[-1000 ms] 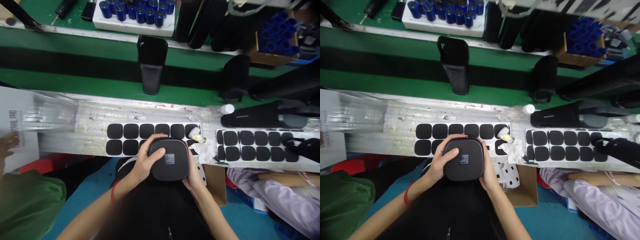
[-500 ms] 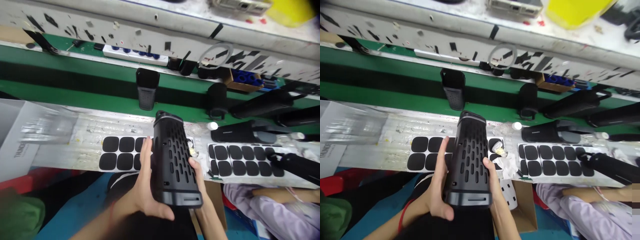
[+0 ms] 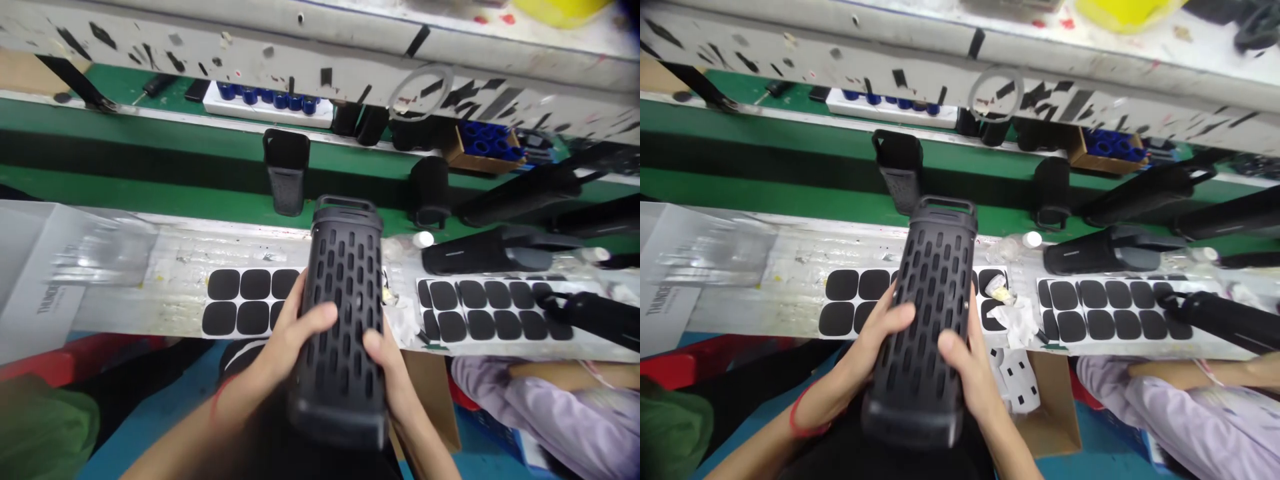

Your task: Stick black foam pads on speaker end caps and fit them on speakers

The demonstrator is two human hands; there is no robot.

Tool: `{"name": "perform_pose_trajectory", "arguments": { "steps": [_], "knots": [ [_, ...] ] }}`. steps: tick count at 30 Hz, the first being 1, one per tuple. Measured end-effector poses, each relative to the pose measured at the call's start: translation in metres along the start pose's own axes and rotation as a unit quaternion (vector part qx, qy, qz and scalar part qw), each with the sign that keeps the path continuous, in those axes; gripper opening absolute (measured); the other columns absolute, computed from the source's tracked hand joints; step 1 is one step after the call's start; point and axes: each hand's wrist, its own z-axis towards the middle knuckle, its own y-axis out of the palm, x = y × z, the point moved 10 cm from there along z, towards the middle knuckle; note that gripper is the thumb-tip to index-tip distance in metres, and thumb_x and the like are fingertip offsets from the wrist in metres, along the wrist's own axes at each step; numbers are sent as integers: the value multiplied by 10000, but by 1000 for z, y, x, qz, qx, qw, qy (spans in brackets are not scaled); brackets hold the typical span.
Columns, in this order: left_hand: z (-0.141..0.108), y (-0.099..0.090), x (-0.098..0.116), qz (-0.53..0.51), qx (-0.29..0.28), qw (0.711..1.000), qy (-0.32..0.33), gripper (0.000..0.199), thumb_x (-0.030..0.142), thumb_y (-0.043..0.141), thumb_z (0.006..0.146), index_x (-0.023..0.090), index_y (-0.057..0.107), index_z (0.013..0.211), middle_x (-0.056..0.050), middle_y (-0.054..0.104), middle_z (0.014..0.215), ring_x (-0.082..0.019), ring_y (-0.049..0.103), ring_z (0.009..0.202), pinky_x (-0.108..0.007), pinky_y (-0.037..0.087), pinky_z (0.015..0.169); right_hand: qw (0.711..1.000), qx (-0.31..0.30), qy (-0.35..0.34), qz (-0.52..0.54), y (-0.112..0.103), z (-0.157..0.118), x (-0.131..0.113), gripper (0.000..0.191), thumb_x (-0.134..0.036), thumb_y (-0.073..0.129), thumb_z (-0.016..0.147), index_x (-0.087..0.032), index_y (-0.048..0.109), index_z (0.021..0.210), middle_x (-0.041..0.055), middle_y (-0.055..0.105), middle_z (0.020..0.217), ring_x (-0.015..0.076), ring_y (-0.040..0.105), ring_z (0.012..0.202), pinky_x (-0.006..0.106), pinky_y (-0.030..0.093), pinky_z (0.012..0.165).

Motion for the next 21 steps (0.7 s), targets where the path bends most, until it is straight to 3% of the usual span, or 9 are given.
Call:
{"name": "perform_pose_trajectory", "arguments": {
  "steps": [2,5,7,11,13,16,18,21],
  "knots": [
    [4,6,10,1,-43,998,44,743,354,824,709,270,519,1381,-61,639,1385,-351,585,1297,-500,458,1138,999,-13,-22,38,5,5,-7,1013,-592,688,795,-302,169,1614,40,380,1620,341,354,1494,555,334,1221],
    [14,-2,9,18,-37,999,34,609,385,777,758,258,575,1319,-61,685,1313,-350,625,1243,-492,500,1090,998,-5,-23,60,5,17,-7,944,-517,687,840,-305,184,1611,21,376,1623,299,355,1499,500,300,1249],
    [21,-11,5,32,-29,999,19,558,398,745,790,251,587,1304,-66,688,1310,-352,622,1245,-490,509,1075,998,-12,-25,48,6,22,-4,924,-493,685,862,-311,177,1612,8,325,1648,270,340,1508,459,281,1261],
    [20,-15,4,35,-61,996,62,626,431,746,779,254,555,1349,-72,662,1349,-358,592,1289,-494,496,1090,998,-32,-40,-21,7,18,-3,965,-520,704,862,-322,141,1619,14,257,1674,254,289,1530,454,267,1262],
    [13,-18,6,72,-47,992,92,739,452,761,774,262,473,1427,-81,604,1424,-355,542,1347,-493,453,1134,996,-20,-47,-71,5,15,-6,929,-532,676,888,-335,136,1618,1,198,1691,229,212,1556,447,228,1274],
    [-2,-27,15,214,16,965,150,992,468,788,781,288,218,1573,-88,366,1617,-330,342,1497,-462,297,1238,993,17,-79,-86,-4,19,-14,993,-590,713,837,-318,157,1613,11,209,1688,226,178,1565,436,212,1279],
    [-10,-31,20,264,20,949,172,958,530,732,829,299,194,1587,-92,310,1638,-325,325,1499,-438,327,1207,996,37,-69,-34,-11,25,-9,1003,-639,760,758,-303,287,1576,32,341,1640,270,298,1526,450,279,1257],
    [-14,-41,25,212,19,956,203,797,638,712,797,272,471,1463,-99,546,1432,-320,501,1344,-394,430,1095,995,22,43,91,-8,28,25,770,-771,674,732,-253,646,1301,75,615,1427,341,492,1402,489,448,1148]
  ]
}}
